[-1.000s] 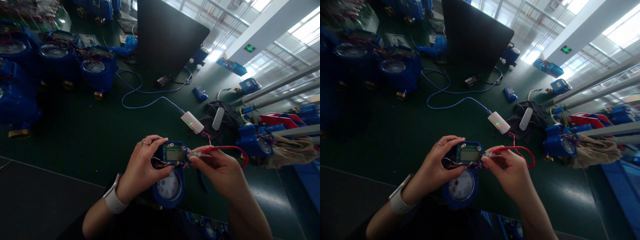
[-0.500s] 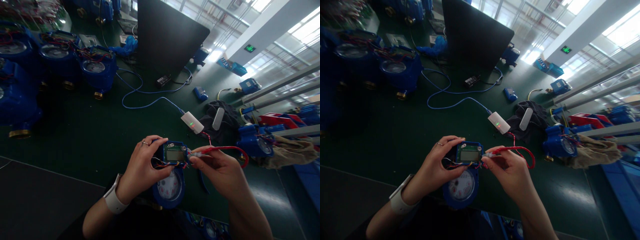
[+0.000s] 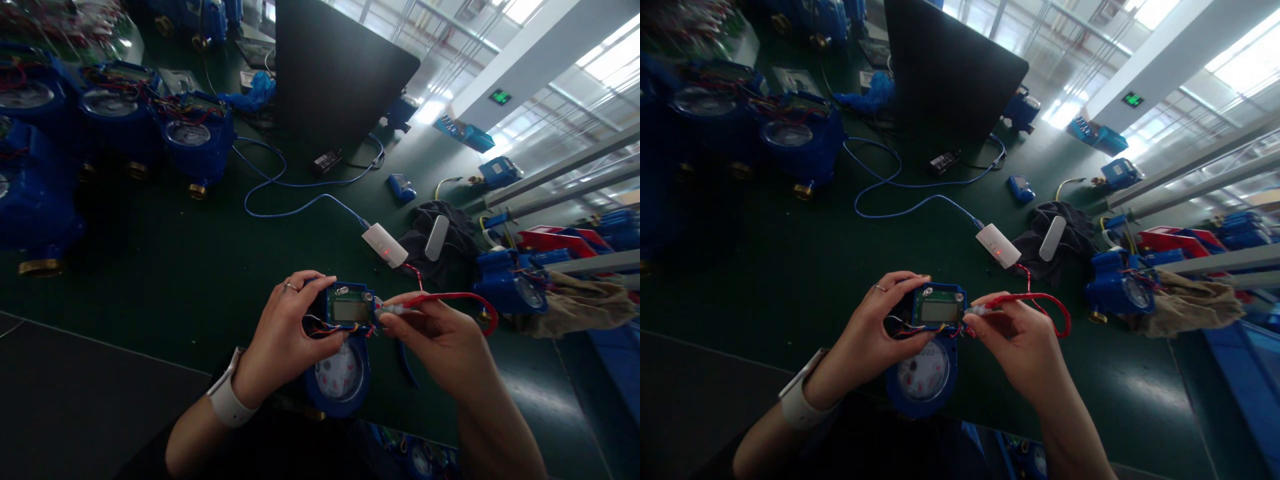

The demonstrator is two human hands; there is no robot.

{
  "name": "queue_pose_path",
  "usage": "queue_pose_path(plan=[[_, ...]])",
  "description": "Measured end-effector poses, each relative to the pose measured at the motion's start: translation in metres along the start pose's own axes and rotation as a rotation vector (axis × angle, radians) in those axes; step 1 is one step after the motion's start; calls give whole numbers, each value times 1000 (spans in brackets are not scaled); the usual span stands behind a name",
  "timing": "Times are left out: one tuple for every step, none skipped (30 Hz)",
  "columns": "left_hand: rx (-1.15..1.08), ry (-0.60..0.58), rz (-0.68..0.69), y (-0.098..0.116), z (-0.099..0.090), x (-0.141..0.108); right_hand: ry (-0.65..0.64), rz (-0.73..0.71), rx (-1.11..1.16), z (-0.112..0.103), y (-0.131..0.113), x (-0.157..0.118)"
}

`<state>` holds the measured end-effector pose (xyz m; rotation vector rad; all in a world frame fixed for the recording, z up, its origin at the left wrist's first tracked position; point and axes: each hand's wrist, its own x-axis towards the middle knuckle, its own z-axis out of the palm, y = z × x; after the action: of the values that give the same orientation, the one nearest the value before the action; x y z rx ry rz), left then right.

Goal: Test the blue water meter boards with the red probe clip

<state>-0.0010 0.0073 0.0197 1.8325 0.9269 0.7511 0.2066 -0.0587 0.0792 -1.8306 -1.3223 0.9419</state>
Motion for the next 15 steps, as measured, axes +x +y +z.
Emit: queue_pose_path(plan=[[1, 1, 1, 0, 0, 0, 9, -1, 0, 0, 0, -1], [2, 2, 1, 0, 0, 0, 17, -3, -2, -1, 0, -1], [2, 1, 2, 0, 0, 1, 24, -9, -5, -1, 1, -2], [2, 0, 2, 0, 1, 1, 26, -12, -12, -1, 1, -2], [2, -3, 2, 0, 1, 1, 26, -12, -18, -1, 2, -2], [2, -6, 1, 0, 1, 1, 22, -11, -24, -1, 2, -1], [1, -8, 1, 0, 1, 1, 16, -7, -27, -1, 3, -1], [0, -9, 1, 0, 1, 0, 11, -1, -25, 0, 3, 0], [0, -11, 0, -1, 1, 0, 14, 4, -20, 0, 3, 0], [-1, -11, 1, -1, 0, 0, 20, 7, -15, 0, 3, 1], [-1, -10, 2, -1, 0, 0, 31, 6, -9, 1, 2, 1], [-1, -9, 1, -1, 0, 0, 38, 5, -4, 1, 2, 1], [-1, -11, 0, -1, 0, 0, 40, 3, -2, 1, 1, 1], [0, -10, -2, -1, 0, 0, 36, 1, -2, 1, 1, 1], [1, -10, -3, -1, 0, 0, 28, 2, -5, 0, 1, 1]])
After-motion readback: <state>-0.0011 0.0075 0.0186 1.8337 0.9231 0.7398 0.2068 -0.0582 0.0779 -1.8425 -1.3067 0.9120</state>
